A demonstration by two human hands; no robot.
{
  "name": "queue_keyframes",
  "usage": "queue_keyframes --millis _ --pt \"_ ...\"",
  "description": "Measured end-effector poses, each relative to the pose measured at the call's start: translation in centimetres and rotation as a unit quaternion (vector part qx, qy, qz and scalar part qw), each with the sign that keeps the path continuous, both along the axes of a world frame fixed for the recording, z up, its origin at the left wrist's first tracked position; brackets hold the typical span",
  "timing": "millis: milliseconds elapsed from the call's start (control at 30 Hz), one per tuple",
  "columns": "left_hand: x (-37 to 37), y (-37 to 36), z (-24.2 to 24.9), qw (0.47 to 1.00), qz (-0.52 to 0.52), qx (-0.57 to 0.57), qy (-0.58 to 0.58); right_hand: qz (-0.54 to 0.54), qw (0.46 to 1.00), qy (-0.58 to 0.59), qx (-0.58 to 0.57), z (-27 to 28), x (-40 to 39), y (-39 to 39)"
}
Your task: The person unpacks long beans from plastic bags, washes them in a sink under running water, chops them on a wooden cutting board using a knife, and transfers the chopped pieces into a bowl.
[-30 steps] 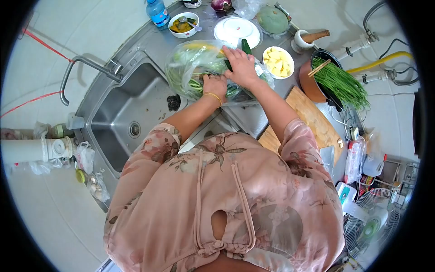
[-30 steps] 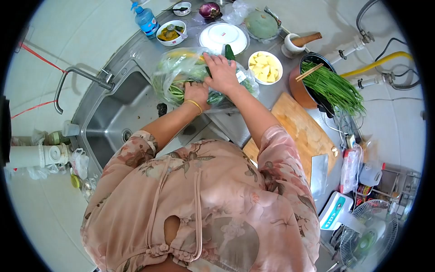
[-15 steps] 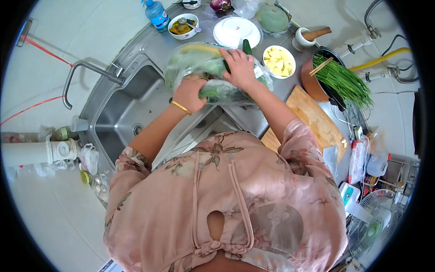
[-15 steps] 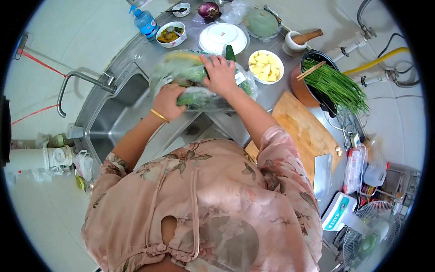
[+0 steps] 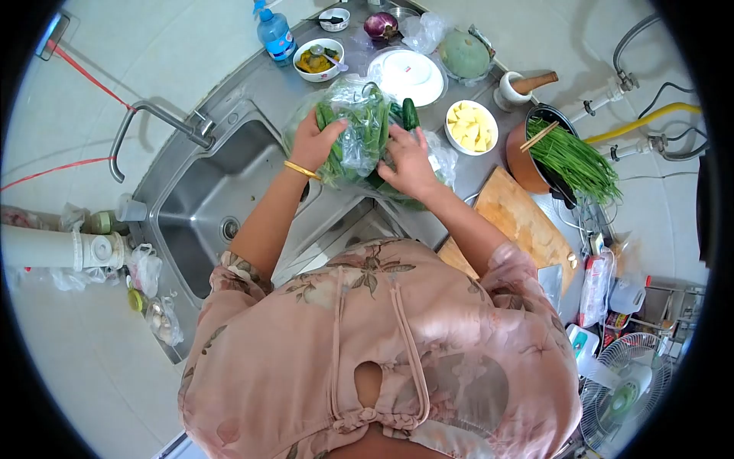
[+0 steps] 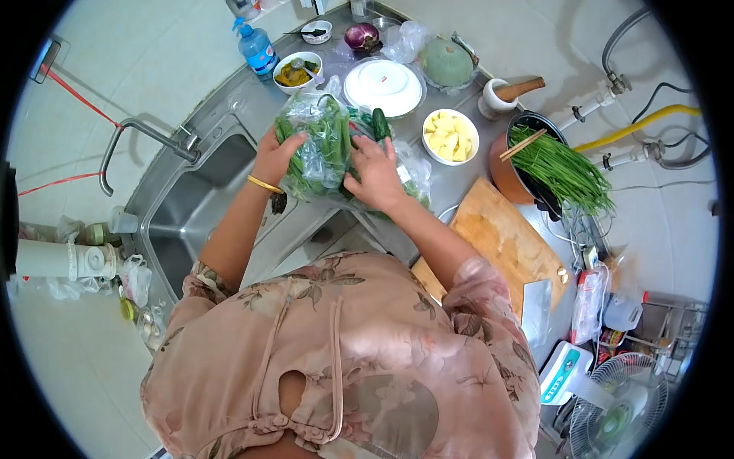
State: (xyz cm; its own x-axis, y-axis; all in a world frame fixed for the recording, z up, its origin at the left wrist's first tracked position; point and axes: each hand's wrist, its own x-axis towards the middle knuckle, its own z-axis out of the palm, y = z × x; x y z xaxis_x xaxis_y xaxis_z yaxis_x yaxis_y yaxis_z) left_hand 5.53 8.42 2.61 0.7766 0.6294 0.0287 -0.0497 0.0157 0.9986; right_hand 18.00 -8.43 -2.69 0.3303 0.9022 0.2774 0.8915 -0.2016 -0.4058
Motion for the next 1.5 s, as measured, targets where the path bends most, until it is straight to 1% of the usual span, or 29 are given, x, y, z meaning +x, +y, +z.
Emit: queue_keyframes --millis 100,133,233,300,333,433,500,533,633,667,733,767,800,833,867,900,933,967,1033,1067,1100,1167,1200,1267,1300,1333,1367,1400,1500 --pt "0.8 -0.1 0.7 0.999 0.025 -0.021 -0.041 -0.067 0.99 0.061 0.106 4.4 -0.7 -0.5" --pt "1.2 -0.2 1.1 0.997 0.028 -0.047 -0.057 -0.075 0.986 0.069 0.132 5.3 -0.7 -0.3" --pt "1.9 -0.7 2.2 0.987 0.039 -0.133 -0.086 -0.039 0.982 0.063 0.174 6.6 -0.7 0.9" --pt "2.4 -0.4 2.8 0.976 0.055 -0.195 -0.084 -0.024 0.961 0.182 0.207 6.0 -0.4 2.0" --pt "2.5 -0.2 2.9 0.974 0.053 -0.2 -0.09 -0.015 0.945 0.241 0.221 5.8 -0.2 2.5" --pt "2.7 -0.3 2.7 0.972 0.046 -0.207 -0.105 0.03 0.949 0.243 0.2 6.4 0.0 2.9" --pt "2.9 -0.6 2.2 0.973 0.036 -0.198 -0.116 0.012 0.964 0.176 0.198 6.1 -0.6 3.3" --pt "2.9 -0.6 1.8 0.979 0.016 -0.178 -0.098 0.002 0.97 0.142 0.196 6.1 -0.9 3.5" --pt "2.5 -0.7 2.9 0.985 -0.01 -0.171 -0.005 -0.042 0.964 0.227 0.131 7.2 -0.6 3.8" --pt "2.3 -0.6 3.3 0.981 -0.029 -0.189 -0.027 -0.043 0.944 0.251 0.209 6.1 -0.3 4.1" --pt "1.7 -0.4 3.9 0.97 -0.065 -0.225 -0.071 -0.073 0.898 0.378 0.214 6.7 1.0 3.8" --pt "1.6 -0.3 4.0 0.969 -0.083 -0.218 -0.086 -0.087 0.869 0.439 0.214 7.2 1.5 3.6" --pt "1.4 -0.2 4.0 0.967 -0.1 -0.213 -0.1 -0.063 0.786 0.549 0.277 7.8 1.8 3.6" --pt "1.3 -0.2 4.0 0.965 -0.117 -0.206 -0.116 -0.075 0.792 0.544 0.269 7.4 2.9 3.7" --pt "1.2 -0.5 4.1 0.957 -0.113 -0.234 -0.133 -0.048 0.761 0.576 0.296 7.8 3.3 3.4" --pt "1.2 -0.7 3.6 0.969 -0.124 -0.18 -0.118 -0.022 0.727 0.607 0.321 9.3 3.4 3.1" --pt "1.4 -0.8 2.8 0.977 -0.136 -0.125 -0.105 -0.025 0.704 0.619 0.349 10.0 3.7 2.9" --pt "1.4 -0.9 2.2 0.983 -0.146 -0.069 -0.091 0.005 0.686 0.631 0.361 11.0 3.9 2.2" --pt "1.4 -1.1 1.2 0.987 -0.113 -0.076 -0.082 -0.015 0.676 0.636 0.372 10.8 6.0 0.5" --pt "1.3 -1.2 0.9 0.989 -0.097 -0.079 -0.077 -0.017 0.695 0.618 0.368 11.3 6.7 -1.0" --pt "0.8 -1.1 0.9 0.991 -0.11 -0.071 -0.04 -0.018 0.713 0.599 0.364 12.4 7.0 -2.7" --pt "-0.8 -0.8 1.2 0.988 -0.137 -0.057 0.033 -0.015 0.789 0.528 0.313 15.0 6.8 -5.6" --pt "-1.5 -0.6 0.9 0.98 -0.184 -0.02 0.069 -0.039 0.819 0.512 0.256 14.7 7.5 -7.1" --pt "-2.7 -0.3 0.0 0.95 -0.275 0.054 0.138 -0.052 0.87 0.471 0.137 13.6 8.3 -9.2" --pt "-3.0 -0.6 0.2 0.927 -0.298 0.145 0.179 -0.06 0.888 0.449 0.073 12.5 8.6 -9.9" --pt "-3.2 -1.0 0.5 0.893 -0.316 0.234 0.217 -0.094 0.907 0.412 0.009 11.2 8.6 -10.5" --pt "-3.4 -1.2 0.6 0.851 -0.331 0.32 0.253 -0.102 0.904 0.414 -0.03 9.7 8.7 -10.9" --pt "-3.2 -0.8 -1.2 0.8 -0.341 0.393 0.298 -0.123 0.903 0.408 -0.05 7.8 8.9 -11.2" --pt "-2.1 -1.3 -2.3 0.729 -0.394 0.401 0.39 -0.196 0.902 0.371 -0.101 1.6 9.8 -11.5"
